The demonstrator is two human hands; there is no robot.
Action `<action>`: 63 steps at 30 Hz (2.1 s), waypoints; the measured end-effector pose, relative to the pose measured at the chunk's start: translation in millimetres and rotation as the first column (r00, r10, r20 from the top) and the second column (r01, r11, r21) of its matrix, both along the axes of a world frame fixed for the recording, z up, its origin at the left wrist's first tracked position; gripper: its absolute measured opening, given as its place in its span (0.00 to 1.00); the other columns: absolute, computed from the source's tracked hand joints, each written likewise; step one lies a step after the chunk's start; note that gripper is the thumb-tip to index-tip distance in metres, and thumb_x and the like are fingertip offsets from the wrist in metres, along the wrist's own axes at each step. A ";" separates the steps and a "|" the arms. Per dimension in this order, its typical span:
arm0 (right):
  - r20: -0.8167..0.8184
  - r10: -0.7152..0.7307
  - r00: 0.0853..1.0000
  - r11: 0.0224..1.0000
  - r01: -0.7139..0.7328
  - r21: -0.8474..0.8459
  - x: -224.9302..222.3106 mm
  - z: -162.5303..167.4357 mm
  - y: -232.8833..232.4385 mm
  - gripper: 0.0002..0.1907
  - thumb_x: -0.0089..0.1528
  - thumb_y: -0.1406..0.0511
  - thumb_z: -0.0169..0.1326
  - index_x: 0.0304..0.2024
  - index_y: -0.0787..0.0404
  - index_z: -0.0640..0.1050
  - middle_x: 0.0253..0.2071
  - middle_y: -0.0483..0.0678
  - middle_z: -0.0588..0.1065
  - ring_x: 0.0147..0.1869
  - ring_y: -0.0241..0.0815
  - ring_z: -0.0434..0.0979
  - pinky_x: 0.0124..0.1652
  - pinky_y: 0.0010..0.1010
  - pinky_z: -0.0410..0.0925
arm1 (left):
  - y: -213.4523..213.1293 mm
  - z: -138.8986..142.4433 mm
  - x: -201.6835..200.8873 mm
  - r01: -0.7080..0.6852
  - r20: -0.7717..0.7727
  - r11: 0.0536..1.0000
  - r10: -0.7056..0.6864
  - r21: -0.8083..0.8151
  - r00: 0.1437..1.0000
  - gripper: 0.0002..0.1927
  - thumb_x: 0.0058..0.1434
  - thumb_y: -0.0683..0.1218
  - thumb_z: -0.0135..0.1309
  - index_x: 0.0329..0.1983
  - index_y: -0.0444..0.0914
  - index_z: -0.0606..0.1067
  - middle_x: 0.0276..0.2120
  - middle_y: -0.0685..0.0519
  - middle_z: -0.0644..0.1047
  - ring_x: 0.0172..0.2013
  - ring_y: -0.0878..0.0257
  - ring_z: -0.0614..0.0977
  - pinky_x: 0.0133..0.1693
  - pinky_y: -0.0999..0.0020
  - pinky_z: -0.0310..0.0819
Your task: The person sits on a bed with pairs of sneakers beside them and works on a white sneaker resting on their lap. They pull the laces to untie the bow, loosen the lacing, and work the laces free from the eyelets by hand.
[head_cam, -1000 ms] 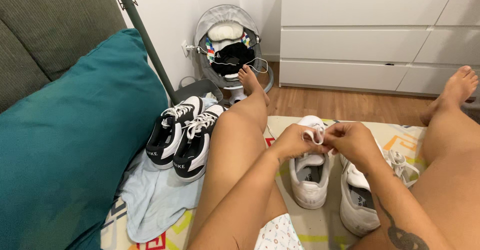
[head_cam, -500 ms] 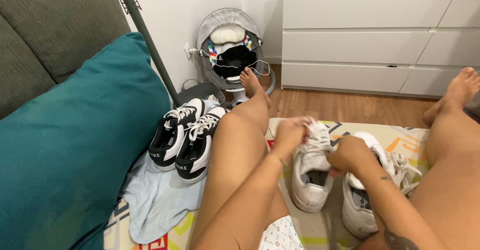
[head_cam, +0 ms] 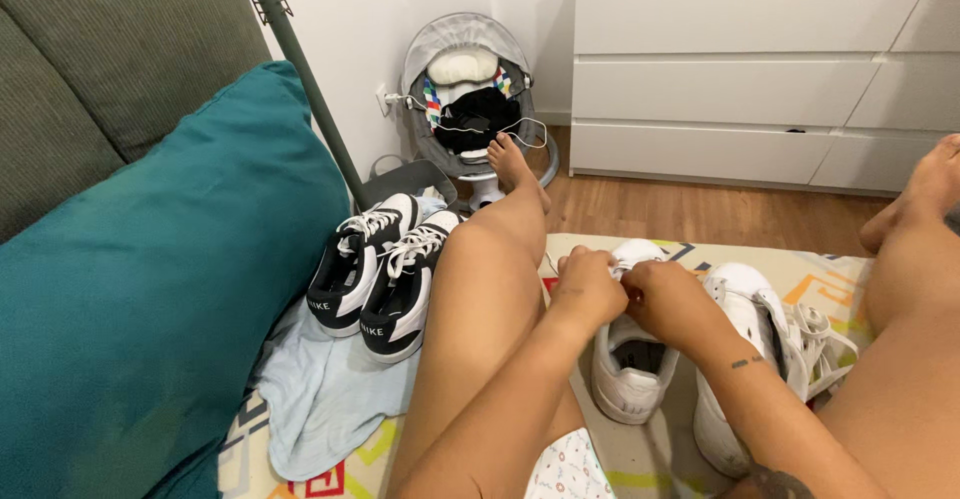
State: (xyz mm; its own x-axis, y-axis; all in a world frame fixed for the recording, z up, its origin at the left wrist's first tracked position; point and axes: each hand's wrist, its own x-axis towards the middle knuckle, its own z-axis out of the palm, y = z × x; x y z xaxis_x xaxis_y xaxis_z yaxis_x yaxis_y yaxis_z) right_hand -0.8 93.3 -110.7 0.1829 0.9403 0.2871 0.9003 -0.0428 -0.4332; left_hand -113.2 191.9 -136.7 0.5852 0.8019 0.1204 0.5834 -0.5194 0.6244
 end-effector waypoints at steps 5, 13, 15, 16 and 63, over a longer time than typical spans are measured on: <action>0.027 -0.014 1.000 0.996 0.012 0.083 8.4 -20.0 7.0 0.08 0.53 0.70 0.57 0.34 0.61 0.83 0.34 0.58 0.80 0.40 0.60 0.80 0.42 0.44 0.73 | -9.1 16.6 -9.4 0.074 -0.104 0.994 -0.082 -0.083 0.991 0.15 0.55 0.48 0.57 0.43 0.40 0.85 0.47 0.37 0.83 0.52 0.43 0.83 0.59 0.58 0.75; -0.992 0.103 0.071 0.963 0.244 0.117 69.9 -8.1 -2.9 0.09 0.61 0.66 0.49 0.39 0.65 0.77 0.33 0.58 0.81 0.41 0.57 0.83 0.45 0.43 0.76 | -5.2 21.2 -16.3 0.031 -0.055 0.985 -0.040 -0.168 0.998 0.22 0.48 0.41 0.60 0.49 0.42 0.82 0.43 0.43 0.83 0.46 0.51 0.85 0.53 0.61 0.77; -0.828 -0.111 0.550 0.988 0.152 -0.031 66.8 0.9 -7.0 0.15 0.58 0.58 0.55 0.42 0.62 0.77 0.35 0.56 0.81 0.42 0.55 0.82 0.45 0.42 0.75 | -8.8 15.1 -15.0 0.098 0.022 0.987 -0.096 -0.124 0.995 0.23 0.48 0.40 0.60 0.50 0.42 0.82 0.42 0.42 0.83 0.46 0.51 0.86 0.52 0.62 0.77; -0.643 -0.182 0.744 0.983 0.138 -0.120 61.6 5.9 -10.3 0.20 0.56 0.55 0.59 0.43 0.61 0.78 0.36 0.55 0.81 0.43 0.54 0.82 0.45 0.41 0.75 | -9.8 11.5 -14.1 0.107 0.035 0.990 -0.104 -0.096 0.994 0.23 0.47 0.39 0.60 0.49 0.42 0.83 0.43 0.42 0.83 0.46 0.50 0.85 0.52 0.62 0.77; -0.323 -0.414 0.851 0.900 0.329 -0.286 26.1 21.9 -21.3 0.10 0.52 0.62 0.68 0.30 0.64 0.88 0.24 0.52 0.81 0.28 0.42 0.80 0.34 0.34 0.71 | 15.2 9.4 -32.4 0.076 0.051 0.937 -0.062 -0.340 0.997 0.16 0.40 0.48 0.73 0.35 0.43 0.88 0.33 0.53 0.86 0.33 0.67 0.83 0.39 0.71 0.77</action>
